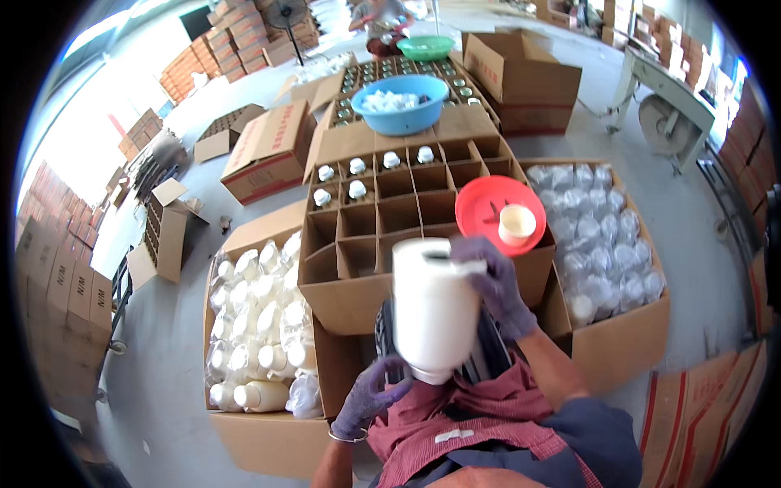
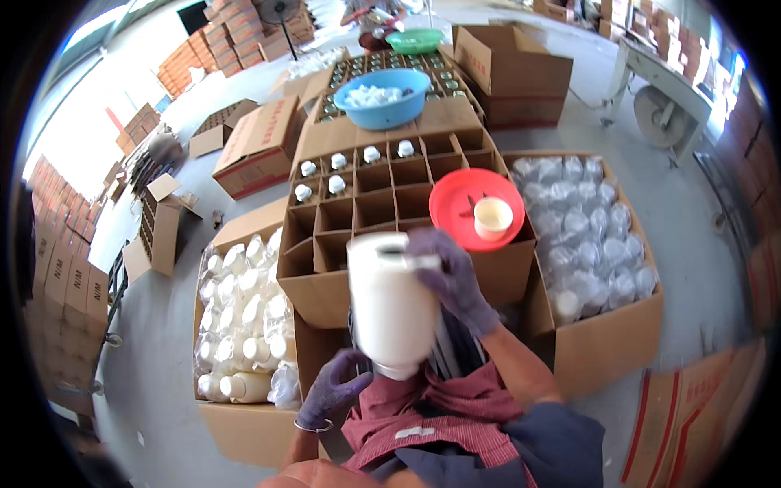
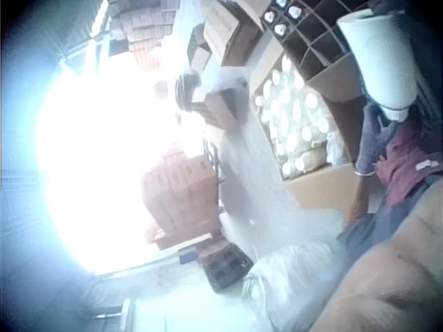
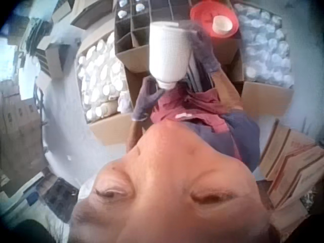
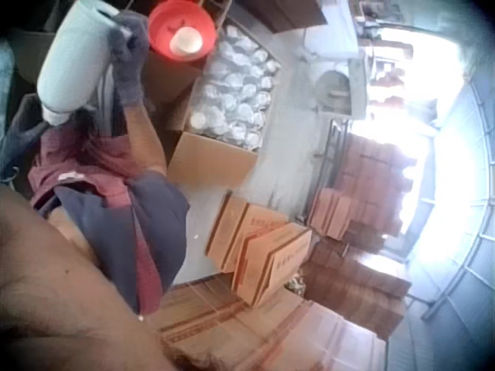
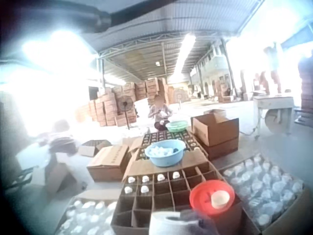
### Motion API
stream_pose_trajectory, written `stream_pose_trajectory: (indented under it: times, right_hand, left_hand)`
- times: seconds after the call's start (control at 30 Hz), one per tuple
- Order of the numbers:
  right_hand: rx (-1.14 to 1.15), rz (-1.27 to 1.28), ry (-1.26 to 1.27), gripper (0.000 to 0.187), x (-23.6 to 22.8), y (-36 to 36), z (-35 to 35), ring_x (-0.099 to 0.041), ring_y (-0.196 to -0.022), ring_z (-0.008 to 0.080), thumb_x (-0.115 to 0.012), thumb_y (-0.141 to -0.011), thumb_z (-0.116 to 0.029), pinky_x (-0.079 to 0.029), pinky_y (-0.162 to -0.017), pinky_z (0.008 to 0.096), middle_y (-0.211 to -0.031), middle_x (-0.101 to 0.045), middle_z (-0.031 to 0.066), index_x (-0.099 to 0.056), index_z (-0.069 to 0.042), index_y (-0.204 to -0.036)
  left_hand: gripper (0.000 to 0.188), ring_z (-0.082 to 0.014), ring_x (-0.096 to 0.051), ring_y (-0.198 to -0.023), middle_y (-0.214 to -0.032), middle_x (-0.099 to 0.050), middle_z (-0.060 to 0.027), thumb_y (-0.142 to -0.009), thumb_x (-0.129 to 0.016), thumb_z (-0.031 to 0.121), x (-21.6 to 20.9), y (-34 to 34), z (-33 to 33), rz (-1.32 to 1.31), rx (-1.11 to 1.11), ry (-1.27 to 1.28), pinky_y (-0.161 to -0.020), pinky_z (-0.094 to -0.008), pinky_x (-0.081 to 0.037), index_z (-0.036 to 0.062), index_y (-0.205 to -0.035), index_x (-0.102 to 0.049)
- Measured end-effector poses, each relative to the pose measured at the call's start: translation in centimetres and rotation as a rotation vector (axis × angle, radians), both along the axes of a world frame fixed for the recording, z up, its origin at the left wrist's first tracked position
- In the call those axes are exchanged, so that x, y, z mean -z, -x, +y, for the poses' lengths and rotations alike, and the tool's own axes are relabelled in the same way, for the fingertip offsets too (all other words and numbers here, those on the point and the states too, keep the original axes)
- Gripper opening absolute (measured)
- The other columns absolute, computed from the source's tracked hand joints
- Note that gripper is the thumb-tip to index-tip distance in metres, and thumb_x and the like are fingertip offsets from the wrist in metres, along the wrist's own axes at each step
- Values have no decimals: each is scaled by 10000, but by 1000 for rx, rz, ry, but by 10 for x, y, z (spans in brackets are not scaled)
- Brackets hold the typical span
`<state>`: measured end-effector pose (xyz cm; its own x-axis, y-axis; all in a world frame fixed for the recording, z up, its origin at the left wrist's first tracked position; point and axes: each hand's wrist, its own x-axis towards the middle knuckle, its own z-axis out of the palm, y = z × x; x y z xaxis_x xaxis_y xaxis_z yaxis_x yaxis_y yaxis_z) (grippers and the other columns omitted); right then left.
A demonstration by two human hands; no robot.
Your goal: The person assembles plastic jugs and inserts them into cardboard boxes, placing a separate white lid into each jug's opening before moving the completed item into a storage box.
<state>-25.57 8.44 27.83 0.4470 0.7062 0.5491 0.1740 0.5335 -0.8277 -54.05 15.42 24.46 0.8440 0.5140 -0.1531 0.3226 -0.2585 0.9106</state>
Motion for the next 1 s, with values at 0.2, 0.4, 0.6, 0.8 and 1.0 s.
stream_pose_trajectory:
  times: [0.2,0.4,0.6,0.8,1.0]
  right_hand:
    - [-151,-393,279,362,96,28,-67,-565,-1056,283,-774,-756,-377,-410,-991,419,-1057,-615,102,-692,-85,-954]
    - [58,-577,459,260,81,-21,-85,-531,-1131,286,-719,-830,-296,-393,-1014,412,-1114,-606,120,-705,-80,-974]
    - [-394,-451,272,389,57,-4,-81,-505,-1213,273,-781,-767,-322,-345,-1076,416,-1147,-629,101,-687,-83,-1059]
    - [-109,-312,449,340,61,-33,-97,-559,-1098,261,-795,-752,-207,-423,-991,386,-1085,-621,103,-694,-64,-1043]
    - [109,-557,732,461,66,-57,-102,-531,-1180,283,-811,-724,-295,-386,-1048,395,-1176,-616,130,-672,-51,-1090]
  left_hand:
    - [362,-192,-528,-1203,-1283,-573,-141,-993,-429,156,41,-72,8,-584,-271,517,-1054,-336,-383,-22,-1289,-539]
    - [362,-207,-602,-1116,-1134,-666,-123,-1031,-370,185,38,-67,-2,-441,-30,-114,-1039,-342,-413,-51,-1196,-591]
    - [438,-249,-582,-1130,-1215,-619,-156,-1022,-375,260,33,-93,-11,-421,-52,-20,-1023,-333,-418,-56,-1235,-590]
    - [349,-208,-571,-1137,-1193,-640,-118,-994,-417,166,37,-69,5,-655,-160,629,-1036,-309,-400,-10,-1204,-633]
    - [388,-211,-572,-1117,-1207,-633,-158,-975,-459,175,50,-21,23,-917,-45,854,-999,-300,-417,-72,-1257,-560]
